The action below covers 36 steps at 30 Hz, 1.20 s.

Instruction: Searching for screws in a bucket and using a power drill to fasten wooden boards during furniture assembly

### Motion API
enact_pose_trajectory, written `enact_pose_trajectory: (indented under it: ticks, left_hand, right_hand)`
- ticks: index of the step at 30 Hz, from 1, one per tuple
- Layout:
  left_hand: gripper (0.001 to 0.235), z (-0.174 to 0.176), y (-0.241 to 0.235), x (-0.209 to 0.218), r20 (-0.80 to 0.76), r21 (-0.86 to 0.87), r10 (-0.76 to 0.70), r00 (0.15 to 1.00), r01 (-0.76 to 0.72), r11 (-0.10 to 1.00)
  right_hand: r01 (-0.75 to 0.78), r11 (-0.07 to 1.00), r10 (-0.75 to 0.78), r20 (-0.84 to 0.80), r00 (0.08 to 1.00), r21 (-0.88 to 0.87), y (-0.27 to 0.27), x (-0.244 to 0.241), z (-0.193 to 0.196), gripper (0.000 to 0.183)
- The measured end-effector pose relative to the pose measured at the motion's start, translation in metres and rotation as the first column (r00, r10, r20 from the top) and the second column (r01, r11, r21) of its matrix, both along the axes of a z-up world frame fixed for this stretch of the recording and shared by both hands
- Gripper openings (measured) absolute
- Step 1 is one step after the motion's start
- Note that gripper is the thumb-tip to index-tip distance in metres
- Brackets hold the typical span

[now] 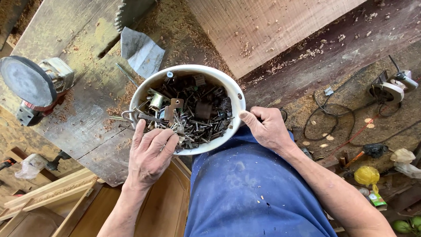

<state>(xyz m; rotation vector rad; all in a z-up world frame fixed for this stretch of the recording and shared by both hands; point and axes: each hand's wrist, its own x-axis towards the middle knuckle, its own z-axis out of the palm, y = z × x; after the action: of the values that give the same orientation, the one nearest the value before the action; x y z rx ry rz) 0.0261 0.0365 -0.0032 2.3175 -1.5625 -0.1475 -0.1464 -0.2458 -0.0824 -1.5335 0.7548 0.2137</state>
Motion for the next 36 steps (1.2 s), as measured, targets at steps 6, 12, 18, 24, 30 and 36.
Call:
enact_pose_trajectory:
  ticks: [6,12,18,24,30,36]
  left_hand:
    - [0.023,-0.002,0.003,0.000,-0.057,-0.058,0.087,0.995,-0.090,0.994]
    - [0.035,0.031,-0.024,0.001,-0.023,0.087,0.140,0.990,-0.137,0.987]
    - [0.033,0.006,-0.059,-0.009,-0.027,0.053,0.110,0.994,-0.108,0.993]
    - [0.029,-0.005,-0.072,-0.014,0.008,0.283,0.001,1.000,-0.003,0.959]
    - [0.017,-0.028,-0.069,-0.007,0.062,0.164,0.098,0.993,-0.107,0.981]
    - [0.020,-0.025,-0.072,0.007,0.198,0.159,0.190,0.962,-0.223,0.962]
  right_hand:
    - [-0.008,1.000,0.008,-0.002,1.000,-0.008,0.000,0.003,0.002,0.054]
    - [-0.022,1.000,0.022,-0.004,1.000,-0.012,0.002,0.000,-0.001,0.053]
    - [-0.025,0.999,0.025,-0.009,1.000,-0.022,0.001,0.002,0.002,0.055]
    - [-0.021,0.999,0.021,0.008,1.000,-0.029,0.003,0.000,0.001,0.054]
    - [-0.007,1.000,0.007,0.003,1.000,-0.016,0.003,0.002,0.003,0.053]
    - [0.012,1.000,-0.012,-0.007,1.000,0.000,0.003,-0.001,0.001,0.054]
